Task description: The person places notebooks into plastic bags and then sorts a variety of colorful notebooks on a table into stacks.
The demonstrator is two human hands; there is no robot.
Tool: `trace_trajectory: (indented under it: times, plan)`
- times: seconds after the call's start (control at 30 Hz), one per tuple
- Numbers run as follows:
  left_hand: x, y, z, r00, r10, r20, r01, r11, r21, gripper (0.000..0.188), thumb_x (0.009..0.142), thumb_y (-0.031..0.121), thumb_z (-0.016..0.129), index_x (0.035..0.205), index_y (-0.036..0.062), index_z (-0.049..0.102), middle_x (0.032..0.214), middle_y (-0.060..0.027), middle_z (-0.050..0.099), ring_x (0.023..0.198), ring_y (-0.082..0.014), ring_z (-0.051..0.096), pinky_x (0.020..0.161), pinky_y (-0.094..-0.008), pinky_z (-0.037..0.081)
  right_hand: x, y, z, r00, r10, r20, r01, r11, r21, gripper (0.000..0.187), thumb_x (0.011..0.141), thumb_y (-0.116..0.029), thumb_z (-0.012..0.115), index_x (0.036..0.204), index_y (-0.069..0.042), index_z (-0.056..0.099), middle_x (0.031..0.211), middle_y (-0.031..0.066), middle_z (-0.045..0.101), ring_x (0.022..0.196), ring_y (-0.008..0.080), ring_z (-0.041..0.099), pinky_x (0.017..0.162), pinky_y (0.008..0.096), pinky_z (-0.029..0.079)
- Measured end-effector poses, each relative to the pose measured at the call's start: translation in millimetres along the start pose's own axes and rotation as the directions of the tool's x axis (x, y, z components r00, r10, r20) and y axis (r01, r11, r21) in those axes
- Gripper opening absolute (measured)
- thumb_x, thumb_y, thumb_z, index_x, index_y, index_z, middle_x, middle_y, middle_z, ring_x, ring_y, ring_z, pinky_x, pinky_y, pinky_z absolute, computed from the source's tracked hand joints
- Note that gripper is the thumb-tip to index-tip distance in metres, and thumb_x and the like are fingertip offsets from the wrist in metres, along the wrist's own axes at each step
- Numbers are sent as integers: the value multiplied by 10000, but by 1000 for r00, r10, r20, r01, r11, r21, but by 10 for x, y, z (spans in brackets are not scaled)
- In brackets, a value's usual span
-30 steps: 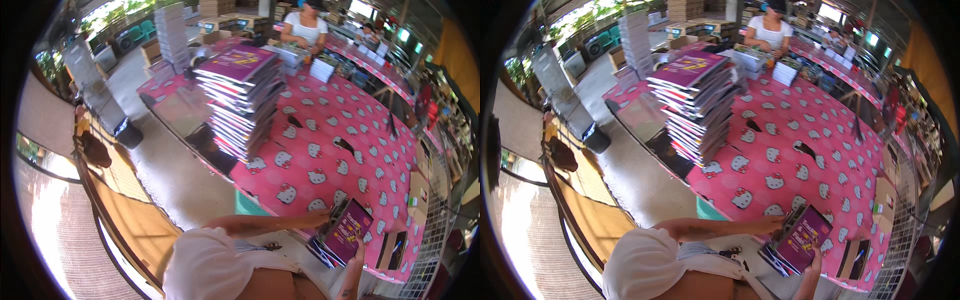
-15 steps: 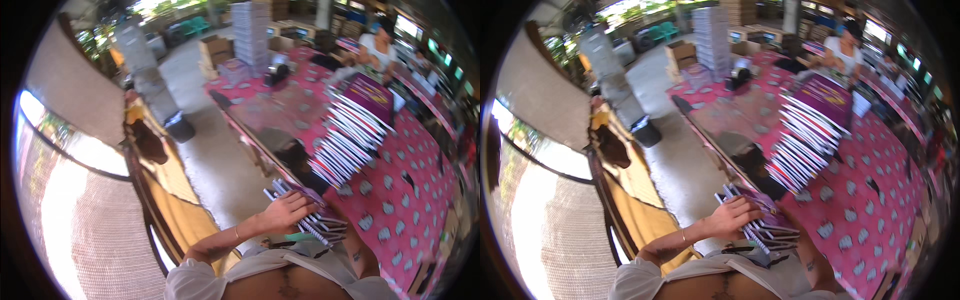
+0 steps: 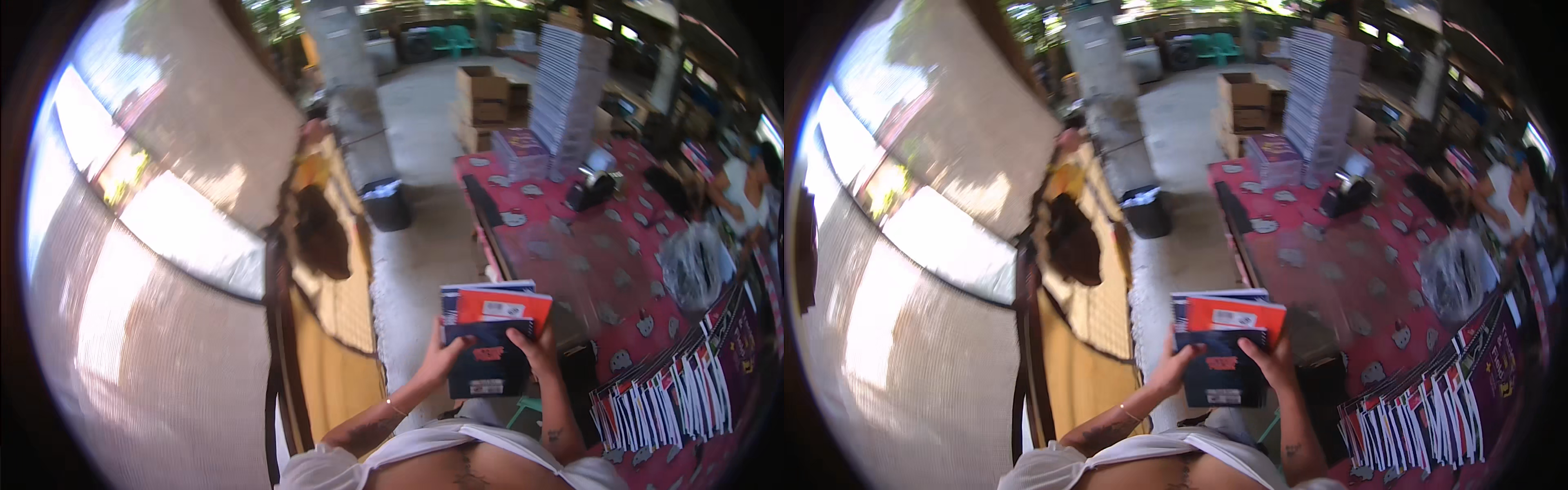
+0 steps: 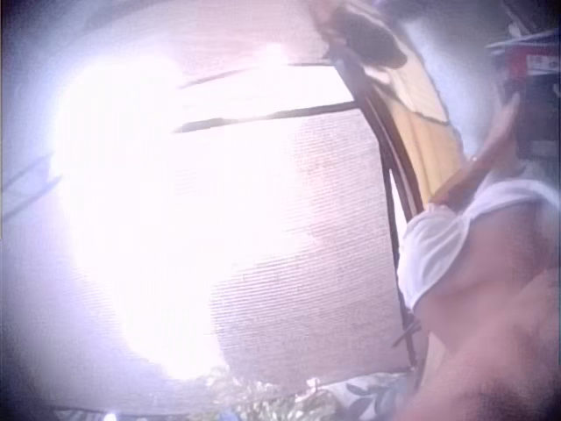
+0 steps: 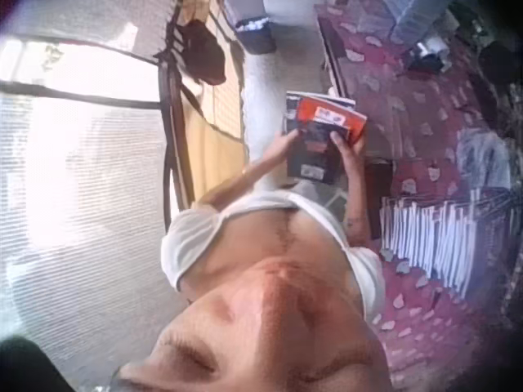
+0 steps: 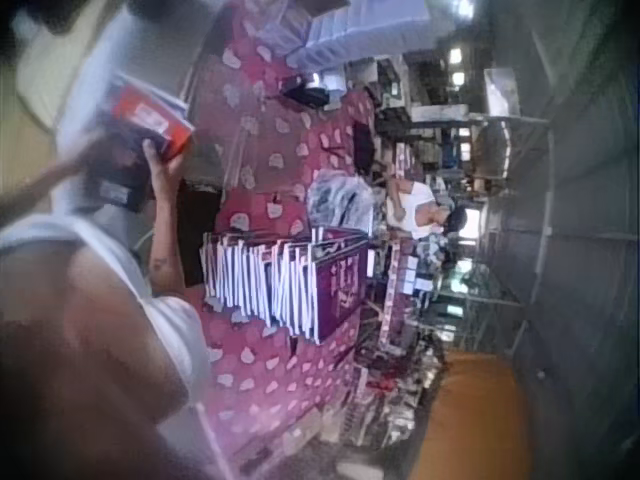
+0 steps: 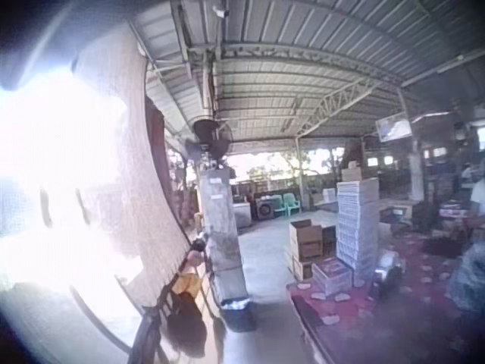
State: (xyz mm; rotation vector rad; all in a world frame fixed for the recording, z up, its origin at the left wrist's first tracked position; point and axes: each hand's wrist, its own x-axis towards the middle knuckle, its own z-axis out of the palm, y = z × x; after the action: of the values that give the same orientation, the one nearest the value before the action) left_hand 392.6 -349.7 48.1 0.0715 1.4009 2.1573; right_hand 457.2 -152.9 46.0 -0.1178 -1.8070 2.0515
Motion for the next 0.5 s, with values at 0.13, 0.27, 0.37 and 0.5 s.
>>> trace_trajectory:
  times: [0.13,0.27,0.37,0.5]
  plan:
    - [1069,589,147,962,256,93,-269,946,183,691,802,60,717,1392,42,358,1151,-99,634,1076,-196,609,948,-345,488,1166,-54,-151,994,-105,-26,106,993,48,646,781,-175,804,1302,-33,450,1219,79,558,1169,196,532,1010,364,412]
    - [2219,1274,524,861,322,393,-452,839,302,675,768,102,809,1301,48,399,1208,-80,576,1128,-175,552,982,-329,447,2213,-22,-564,977,-213,-11,213,976,34,754,758,-184,836,1352,-36,396,1239,81,541,1209,203,509,1037,367,396]
    - [3100,1598,683,832,293,471,-477,812,337,722,732,88,850,1300,46,405,1230,-96,582,1146,-190,568,986,-346,461,2971,-3,-726,966,-258,-27,259,965,32,840,738,-173,854,1399,-37,353,1285,75,507,1233,195,488,1049,359,387]
    - [4109,1703,789,774,263,577,-500,812,302,657,768,22,802,1297,47,415,1208,-95,592,1112,-178,590,936,-326,501,3698,255,-915,943,-308,-128,311,951,2,896,719,-218,877,1429,-47,357,1296,95,517,1232,203,496,1038,355,406]
